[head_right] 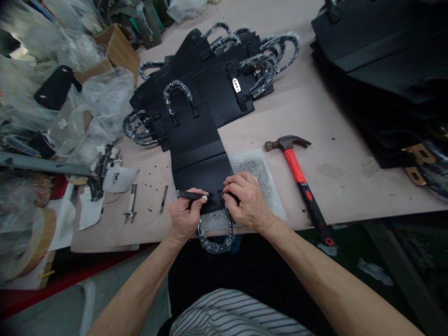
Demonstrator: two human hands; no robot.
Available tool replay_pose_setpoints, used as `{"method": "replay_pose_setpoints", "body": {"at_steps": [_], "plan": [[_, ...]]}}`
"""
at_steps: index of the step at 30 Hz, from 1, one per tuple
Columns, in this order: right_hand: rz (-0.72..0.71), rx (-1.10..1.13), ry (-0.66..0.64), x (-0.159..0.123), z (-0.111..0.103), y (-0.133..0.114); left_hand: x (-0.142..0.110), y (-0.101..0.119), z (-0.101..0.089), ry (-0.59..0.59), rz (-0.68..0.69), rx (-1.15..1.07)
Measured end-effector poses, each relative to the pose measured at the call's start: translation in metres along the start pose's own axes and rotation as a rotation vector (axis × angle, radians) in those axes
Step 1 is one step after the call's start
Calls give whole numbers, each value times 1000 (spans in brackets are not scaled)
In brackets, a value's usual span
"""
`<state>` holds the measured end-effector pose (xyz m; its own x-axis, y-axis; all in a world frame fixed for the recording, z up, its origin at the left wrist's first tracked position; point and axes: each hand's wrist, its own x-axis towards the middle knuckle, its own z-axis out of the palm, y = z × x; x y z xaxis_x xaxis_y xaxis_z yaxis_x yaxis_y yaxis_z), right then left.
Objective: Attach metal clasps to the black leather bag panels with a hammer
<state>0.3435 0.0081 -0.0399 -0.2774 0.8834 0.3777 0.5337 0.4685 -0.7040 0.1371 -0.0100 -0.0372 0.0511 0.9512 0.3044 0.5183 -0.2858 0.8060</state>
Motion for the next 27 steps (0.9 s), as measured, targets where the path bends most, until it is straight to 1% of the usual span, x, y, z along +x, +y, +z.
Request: {"method": "replay_pose_setpoints", "body": {"at_steps": [13,18,20,23,25,27], "plan": [[-15,-19,0,-2,2,3,-1,7,0,-42,30,79],[-27,12,32,-3,1,-3,0,7,2,-53,73,88],[-18,34,74,-3,-6,-5,0,6,2,-56,65,85],[18,-35,177,-6,-29,0,1,6,2,-68,32,75],[79,-187,240,-13,-50,12,1,7,2,-70,26,60],[198,-386,222,-25,-71,27,1,7,2,-72,25,53]]}}
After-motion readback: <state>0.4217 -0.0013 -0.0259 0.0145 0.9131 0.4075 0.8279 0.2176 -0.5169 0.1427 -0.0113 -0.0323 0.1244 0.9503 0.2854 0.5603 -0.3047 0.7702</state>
